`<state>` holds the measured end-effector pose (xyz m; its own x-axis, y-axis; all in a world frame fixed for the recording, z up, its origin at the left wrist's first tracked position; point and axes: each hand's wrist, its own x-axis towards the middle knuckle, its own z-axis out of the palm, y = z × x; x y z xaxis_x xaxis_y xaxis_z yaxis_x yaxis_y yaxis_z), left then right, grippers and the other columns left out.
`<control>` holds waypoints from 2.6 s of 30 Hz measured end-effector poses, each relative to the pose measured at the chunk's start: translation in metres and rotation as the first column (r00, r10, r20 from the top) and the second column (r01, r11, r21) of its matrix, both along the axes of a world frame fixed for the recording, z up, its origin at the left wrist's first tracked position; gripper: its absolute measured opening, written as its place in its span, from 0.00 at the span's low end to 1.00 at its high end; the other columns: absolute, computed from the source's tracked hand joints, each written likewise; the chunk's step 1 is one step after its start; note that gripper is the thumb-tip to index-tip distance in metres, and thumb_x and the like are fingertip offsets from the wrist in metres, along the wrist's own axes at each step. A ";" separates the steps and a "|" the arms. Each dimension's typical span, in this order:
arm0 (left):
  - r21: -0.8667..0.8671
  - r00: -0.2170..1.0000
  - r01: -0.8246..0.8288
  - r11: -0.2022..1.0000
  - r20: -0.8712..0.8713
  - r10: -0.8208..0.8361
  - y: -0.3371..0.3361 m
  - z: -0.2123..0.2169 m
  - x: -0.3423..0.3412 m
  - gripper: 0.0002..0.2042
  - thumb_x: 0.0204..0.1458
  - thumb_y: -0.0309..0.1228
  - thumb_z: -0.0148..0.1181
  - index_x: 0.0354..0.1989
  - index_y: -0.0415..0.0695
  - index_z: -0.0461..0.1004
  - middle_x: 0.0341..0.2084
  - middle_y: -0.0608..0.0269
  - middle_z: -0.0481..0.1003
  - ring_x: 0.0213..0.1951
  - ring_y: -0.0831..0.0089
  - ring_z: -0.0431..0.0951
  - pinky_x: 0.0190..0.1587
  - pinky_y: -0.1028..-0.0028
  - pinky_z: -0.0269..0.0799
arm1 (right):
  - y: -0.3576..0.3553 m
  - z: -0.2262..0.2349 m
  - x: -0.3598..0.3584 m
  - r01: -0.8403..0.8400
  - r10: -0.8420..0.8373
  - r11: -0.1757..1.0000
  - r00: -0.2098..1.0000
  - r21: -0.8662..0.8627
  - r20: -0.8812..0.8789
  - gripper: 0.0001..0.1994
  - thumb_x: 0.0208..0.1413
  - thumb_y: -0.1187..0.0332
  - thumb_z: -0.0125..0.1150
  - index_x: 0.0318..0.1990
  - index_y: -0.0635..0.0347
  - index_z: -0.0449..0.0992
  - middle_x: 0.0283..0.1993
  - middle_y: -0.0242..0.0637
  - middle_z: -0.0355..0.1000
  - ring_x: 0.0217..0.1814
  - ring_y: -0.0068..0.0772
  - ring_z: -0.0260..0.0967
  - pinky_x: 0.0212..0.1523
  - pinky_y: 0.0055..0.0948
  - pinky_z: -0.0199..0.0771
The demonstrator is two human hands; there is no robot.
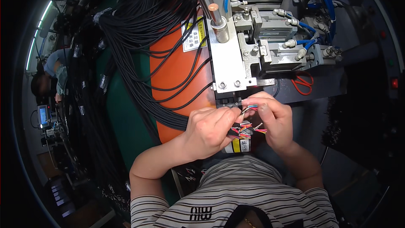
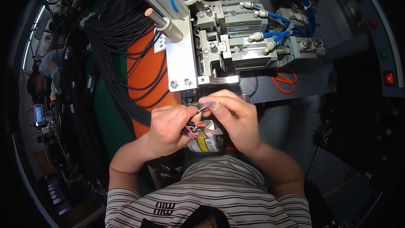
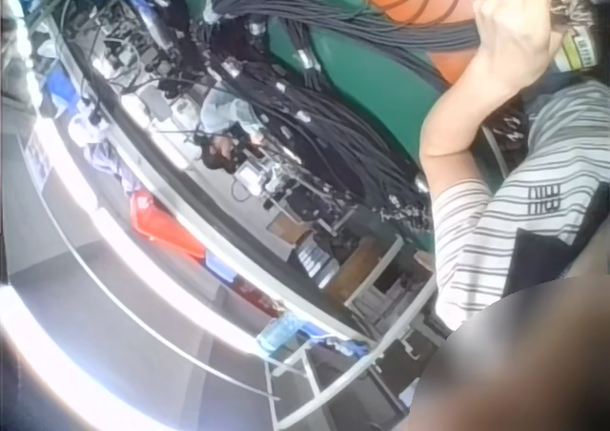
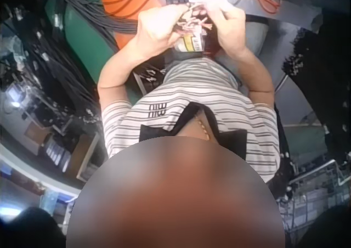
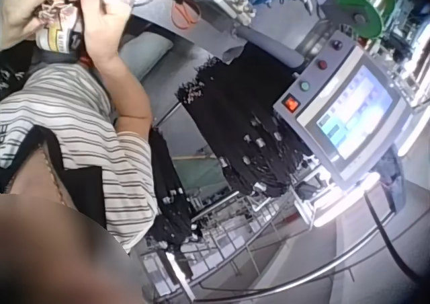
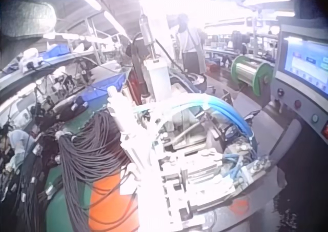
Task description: Manually organizing, wrapping, and connecting bundles of wires using an industrial assembly machine.
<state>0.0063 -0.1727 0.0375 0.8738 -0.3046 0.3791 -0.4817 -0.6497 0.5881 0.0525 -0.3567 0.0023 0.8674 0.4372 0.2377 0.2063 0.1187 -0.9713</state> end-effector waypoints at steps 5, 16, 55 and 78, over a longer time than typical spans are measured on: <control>-0.080 0.999 -0.007 0.997 -0.042 0.003 0.000 -0.001 0.002 0.12 0.39 0.20 0.63 0.35 0.38 0.73 0.19 0.59 0.73 0.20 0.63 0.76 0.23 0.71 0.70 | -0.005 0.001 0.007 -0.153 0.353 0.909 0.777 0.388 -0.521 0.10 0.62 0.76 0.54 0.47 0.71 0.77 0.43 0.41 0.74 0.40 0.25 0.73 0.40 0.22 0.73; -0.301 0.915 0.013 0.953 -0.382 -0.133 0.007 0.007 0.008 0.08 0.44 0.20 0.61 0.35 0.37 0.73 0.21 0.57 0.75 0.20 0.66 0.77 0.24 0.73 0.70 | -0.008 -0.005 0.019 -0.242 0.413 0.896 0.762 0.372 -0.499 0.09 0.61 0.78 0.55 0.46 0.70 0.77 0.38 0.38 0.74 0.33 0.21 0.72 0.31 0.17 0.72; 0.250 1.000 -0.004 0.968 -0.009 0.006 0.005 -0.004 -0.003 0.21 0.41 0.23 0.58 0.48 0.33 0.73 0.30 0.60 0.68 0.29 0.68 0.73 0.29 0.73 0.72 | -0.001 0.006 0.019 0.139 0.121 0.846 0.890 -0.515 0.440 0.03 0.48 0.75 0.62 0.27 0.63 0.74 0.27 0.38 0.69 0.22 0.42 0.69 0.22 0.35 0.67; 0.365 0.995 0.049 0.930 -0.101 -0.013 0.006 0.019 0.002 0.18 0.43 0.25 0.61 0.46 0.38 0.74 0.35 0.58 0.71 0.35 0.62 0.74 0.37 0.66 0.70 | -0.001 -0.001 0.025 0.166 0.060 0.845 0.915 -0.508 0.398 0.03 0.47 0.75 0.62 0.30 0.62 0.76 0.25 0.42 0.73 0.25 0.41 0.74 0.24 0.34 0.73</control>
